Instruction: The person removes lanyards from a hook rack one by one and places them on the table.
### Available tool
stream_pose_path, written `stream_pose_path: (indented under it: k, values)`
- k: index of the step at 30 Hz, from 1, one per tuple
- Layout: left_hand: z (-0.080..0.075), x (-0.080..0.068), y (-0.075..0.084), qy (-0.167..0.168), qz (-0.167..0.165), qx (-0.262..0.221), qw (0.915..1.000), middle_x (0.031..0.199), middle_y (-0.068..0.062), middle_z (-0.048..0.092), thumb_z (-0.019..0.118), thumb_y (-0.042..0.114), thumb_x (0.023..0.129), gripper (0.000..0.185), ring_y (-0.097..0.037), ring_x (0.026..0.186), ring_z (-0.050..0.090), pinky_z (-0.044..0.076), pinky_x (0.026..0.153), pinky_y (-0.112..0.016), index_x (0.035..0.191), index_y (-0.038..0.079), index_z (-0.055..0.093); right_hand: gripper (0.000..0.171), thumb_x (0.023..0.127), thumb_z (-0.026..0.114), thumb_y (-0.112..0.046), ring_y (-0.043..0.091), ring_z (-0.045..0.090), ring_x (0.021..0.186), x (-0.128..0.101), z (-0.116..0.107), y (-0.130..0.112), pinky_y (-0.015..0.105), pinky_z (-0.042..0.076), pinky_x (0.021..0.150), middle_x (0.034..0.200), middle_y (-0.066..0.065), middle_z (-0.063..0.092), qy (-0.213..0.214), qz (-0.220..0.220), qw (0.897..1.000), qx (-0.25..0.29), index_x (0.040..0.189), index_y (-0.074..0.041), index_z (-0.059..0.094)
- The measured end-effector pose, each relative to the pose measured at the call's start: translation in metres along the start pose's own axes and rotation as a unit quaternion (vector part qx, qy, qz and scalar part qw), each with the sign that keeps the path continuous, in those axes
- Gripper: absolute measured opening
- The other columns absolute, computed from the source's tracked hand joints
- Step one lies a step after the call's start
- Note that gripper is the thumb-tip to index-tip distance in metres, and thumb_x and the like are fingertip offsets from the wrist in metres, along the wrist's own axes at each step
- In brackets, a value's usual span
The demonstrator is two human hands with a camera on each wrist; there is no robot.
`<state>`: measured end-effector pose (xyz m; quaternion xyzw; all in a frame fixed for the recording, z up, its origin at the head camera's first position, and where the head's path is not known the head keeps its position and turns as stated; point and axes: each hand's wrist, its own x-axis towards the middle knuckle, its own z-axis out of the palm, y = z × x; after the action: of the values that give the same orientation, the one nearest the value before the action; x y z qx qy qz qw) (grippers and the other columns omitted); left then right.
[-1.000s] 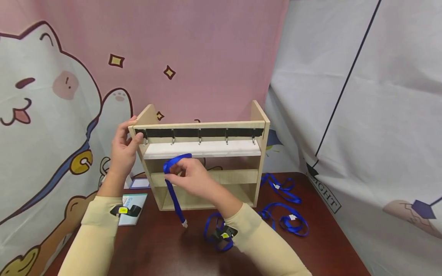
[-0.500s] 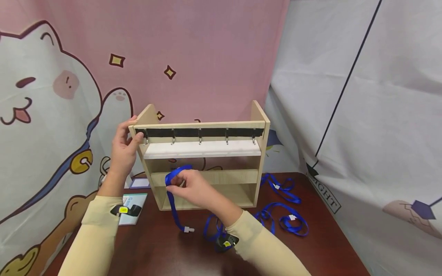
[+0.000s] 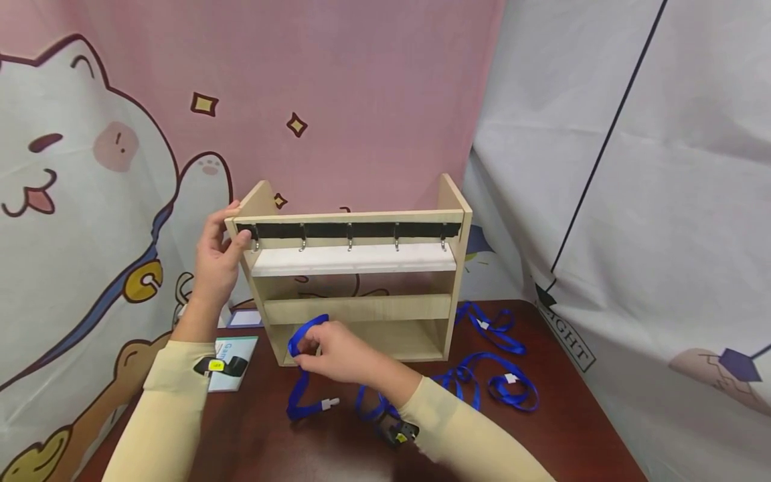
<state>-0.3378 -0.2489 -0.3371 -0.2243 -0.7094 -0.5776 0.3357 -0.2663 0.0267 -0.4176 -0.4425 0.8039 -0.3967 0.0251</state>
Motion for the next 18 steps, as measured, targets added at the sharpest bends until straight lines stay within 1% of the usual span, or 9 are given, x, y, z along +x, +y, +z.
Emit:
stream_pose_path:
  k: [2,4,8,11,14,18]
  values:
    - [0.0,0.0,0.0,0.0,-0.001,0.0,1.0,0.17,0.006,0.045,0.067,0.016,0.112,0.044,-0.025,0.148,0.048,0.048,0.114,-0.049,0.154,0.013,0.058,0.006,0.102,0.08,-0.017,0.006,0.063,0.07,-0.002,0.002,0.004,0.02,0.052,0.065,0.087,-0.011,0.075,-0.02,-0.006,0.999,-0.027,0.1,-0.011,0.081]
    - [0.0,0.0,-0.001,0.0,-0.002,-0.001,1.0,0.17,0.007,0.045,0.067,0.016,0.112,0.044,-0.025,0.148,0.048,0.047,0.115,-0.05,0.154,0.013,0.058,0.006,0.102,0.079,-0.017,0.003,0.063,0.075,-0.005,0.003,0.007,0.019,0.053,0.069,0.09,-0.01,0.075,-0.039,-0.012,0.998,-0.052,0.101,-0.011,0.081]
    - [0.0,0.0,-0.002,0.001,-0.003,-0.004,1.0,0.17,0.007,0.045,0.067,0.016,0.112,0.044,-0.025,0.149,0.048,0.047,0.115,-0.05,0.154,0.013,0.058,0.006,0.103,0.079,-0.019,0.0,0.06,0.081,-0.011,0.005,0.015,0.018,0.052,0.072,0.092,-0.012,0.068,-0.073,-0.015,0.994,-0.084,0.097,-0.017,0.077]
    - [0.0,0.0,-0.002,0.001,-0.002,-0.006,1.0,0.17,0.007,0.045,0.067,0.015,0.112,0.044,-0.025,0.148,0.048,0.047,0.115,-0.048,0.154,0.012,0.057,0.012,0.103,0.08,-0.019,0.0,0.058,0.082,-0.015,0.008,0.021,0.017,0.05,0.072,0.09,-0.012,0.063,-0.087,-0.022,0.991,-0.101,0.093,-0.02,0.072]
    - [0.0,0.0,-0.002,0.002,-0.002,-0.007,1.0,0.17,0.007,0.045,0.067,0.015,0.112,0.044,-0.025,0.148,0.048,0.047,0.114,-0.047,0.154,0.01,0.057,0.015,0.102,0.08,-0.018,0.001,0.056,0.081,-0.018,0.01,0.025,0.016,0.048,0.071,0.09,-0.01,0.062,-0.095,-0.034,0.987,-0.122,0.091,-0.02,0.069]
    - [0.001,0.0,-0.002,0.004,-0.002,-0.006,1.0,0.17,0.007,0.046,0.067,0.016,0.112,0.045,-0.024,0.148,0.048,0.047,0.114,-0.046,0.154,0.008,0.056,0.019,0.102,0.081,-0.018,-0.001,0.055,0.081,-0.023,0.014,0.032,0.015,0.046,0.071,0.09,-0.012,0.06,-0.107,-0.04,0.981,-0.158,0.09,-0.021,0.067]
